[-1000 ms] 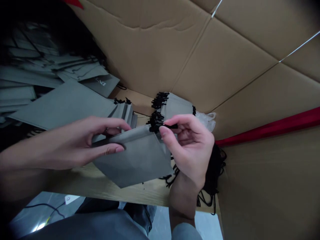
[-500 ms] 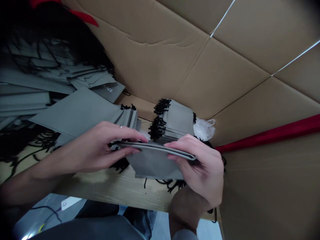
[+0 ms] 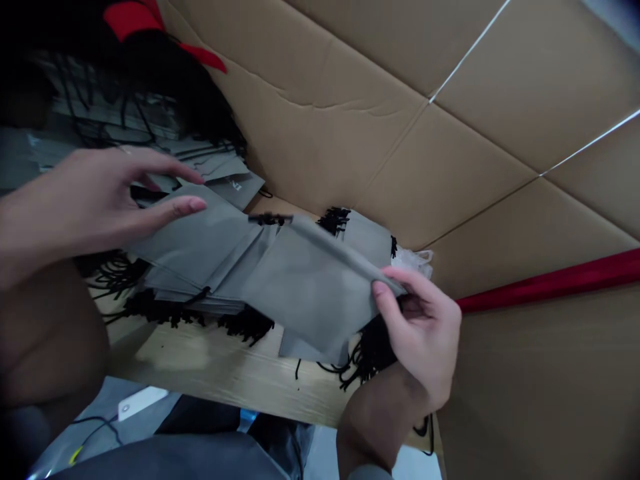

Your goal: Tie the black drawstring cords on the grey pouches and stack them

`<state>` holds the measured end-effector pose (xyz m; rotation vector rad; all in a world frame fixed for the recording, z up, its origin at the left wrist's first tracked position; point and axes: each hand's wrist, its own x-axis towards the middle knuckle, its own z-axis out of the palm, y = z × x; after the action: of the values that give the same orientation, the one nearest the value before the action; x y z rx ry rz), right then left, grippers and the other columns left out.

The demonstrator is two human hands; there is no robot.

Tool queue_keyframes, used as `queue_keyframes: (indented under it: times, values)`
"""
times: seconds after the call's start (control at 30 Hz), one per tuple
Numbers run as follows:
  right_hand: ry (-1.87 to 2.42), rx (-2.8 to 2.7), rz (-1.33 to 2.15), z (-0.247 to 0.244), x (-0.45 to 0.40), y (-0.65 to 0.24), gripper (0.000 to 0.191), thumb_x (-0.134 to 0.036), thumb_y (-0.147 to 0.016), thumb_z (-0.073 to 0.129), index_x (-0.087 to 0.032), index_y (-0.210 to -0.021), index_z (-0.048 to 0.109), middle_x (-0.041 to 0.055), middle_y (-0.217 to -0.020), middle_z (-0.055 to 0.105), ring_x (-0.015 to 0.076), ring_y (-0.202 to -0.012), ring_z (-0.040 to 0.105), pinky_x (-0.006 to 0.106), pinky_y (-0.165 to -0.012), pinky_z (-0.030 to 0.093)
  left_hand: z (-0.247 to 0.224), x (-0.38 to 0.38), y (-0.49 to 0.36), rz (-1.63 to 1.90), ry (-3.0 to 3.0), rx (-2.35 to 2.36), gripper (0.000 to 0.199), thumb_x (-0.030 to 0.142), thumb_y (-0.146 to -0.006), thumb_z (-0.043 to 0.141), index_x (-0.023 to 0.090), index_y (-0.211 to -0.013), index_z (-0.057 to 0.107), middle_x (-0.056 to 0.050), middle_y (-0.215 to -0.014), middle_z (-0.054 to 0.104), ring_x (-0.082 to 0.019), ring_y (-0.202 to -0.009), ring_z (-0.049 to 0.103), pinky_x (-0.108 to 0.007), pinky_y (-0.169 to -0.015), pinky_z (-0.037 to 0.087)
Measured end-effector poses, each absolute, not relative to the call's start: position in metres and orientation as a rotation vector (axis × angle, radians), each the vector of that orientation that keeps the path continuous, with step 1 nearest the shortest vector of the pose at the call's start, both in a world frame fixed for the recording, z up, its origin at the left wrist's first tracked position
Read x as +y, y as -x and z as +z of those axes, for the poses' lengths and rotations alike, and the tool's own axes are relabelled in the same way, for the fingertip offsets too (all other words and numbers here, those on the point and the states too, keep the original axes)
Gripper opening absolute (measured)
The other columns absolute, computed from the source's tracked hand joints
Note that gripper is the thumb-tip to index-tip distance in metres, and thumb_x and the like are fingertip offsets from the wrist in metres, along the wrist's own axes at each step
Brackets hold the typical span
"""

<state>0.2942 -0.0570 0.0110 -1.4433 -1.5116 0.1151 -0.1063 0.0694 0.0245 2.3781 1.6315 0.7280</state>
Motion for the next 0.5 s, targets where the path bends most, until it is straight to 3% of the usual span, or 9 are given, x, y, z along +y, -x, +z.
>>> queue_keyframes:
  times: [0.07, 0.1, 0.17, 0.27, 0.37, 0.5]
  values:
    - [1.391, -1.325, 0.208, 0.008, -0.053, -0.301, 0.023, -0.036, -0.091, 0.094, -0.026, -0.108, 0.084, -0.0019, -0.073, 0.074, 0.0165, -0.056, 0.066, 0.029, -0.052, 0.053, 0.011, 0.083, 0.123, 0.355, -2.451, 1.697, 0.069, 0.061, -0.111, 0.062, 0.007, -0.153, 0.068, -0.013, -0.107, 0.08, -0.028, -0.1, 0.07, -0.042, -0.104, 0.056]
    - [1.367, -1.263, 0.282, 0.006, -0.05, -0.304, 0.026, -0.037, -0.091, 0.094, -0.026, -0.111, 0.081, -0.0038, -0.069, 0.072, 0.0157, -0.052, 0.064, 0.028, -0.049, 0.052, 0.002, 0.088, 0.128, 0.237, -2.475, 1.68, 0.074, 0.059, -0.11, 0.063, 0.0, -0.155, 0.065, -0.022, -0.127, 0.079, -0.036, -0.12, 0.07, -0.049, -0.115, 0.055]
    - [1.344, -1.226, 0.465, 0.002, -0.041, -0.304, 0.032, -0.04, -0.092, 0.094, -0.029, -0.114, 0.074, -0.006, -0.066, 0.07, 0.0169, -0.048, 0.066, 0.028, -0.048, 0.053, -0.015, 0.09, 0.132, 0.117, -2.381, 1.705, 0.081, 0.061, -0.108, 0.067, -0.001, -0.159, 0.062, -0.033, -0.162, 0.061, -0.052, -0.155, 0.051, -0.063, -0.13, 0.045]
    - [1.316, -1.271, 0.74, -0.006, -0.025, -0.29, 0.041, -0.044, -0.089, 0.096, -0.03, -0.113, 0.065, -0.0066, -0.069, 0.074, 0.0182, -0.048, 0.07, 0.028, -0.047, 0.055, -0.033, 0.083, 0.129, 0.123, -2.208, 1.67, 0.092, 0.065, -0.107, 0.066, 0.005, -0.174, 0.048, -0.034, -0.186, 0.028, -0.066, -0.171, 0.02, -0.077, -0.136, 0.029]
    - [1.292, -1.185, 0.922, -0.015, -0.009, -0.264, 0.05, -0.049, -0.086, 0.098, -0.027, -0.113, 0.061, -0.0074, -0.073, 0.074, 0.0163, -0.052, 0.074, 0.023, -0.044, 0.05, -0.04, 0.075, 0.126, 0.188, -2.195, 1.651, 0.089, 0.058, -0.108, 0.065, 0.005, -0.176, 0.043, -0.035, -0.185, 0.027, -0.066, -0.171, 0.02, -0.078, -0.138, 0.023]
    - [1.288, -1.142, 1.059, -0.028, 0.007, -0.224, 0.056, -0.055, -0.084, 0.096, -0.025, -0.114, 0.059, -0.0061, -0.075, 0.076, 0.0176, -0.059, 0.079, 0.023, -0.049, 0.056, -0.038, 0.069, 0.122, 0.367, -2.208, 1.586, 0.063, 0.05, -0.109, 0.061, 0.005, -0.154, 0.068, -0.03, -0.169, 0.053, -0.054, -0.157, 0.047, -0.07, -0.136, 0.033]
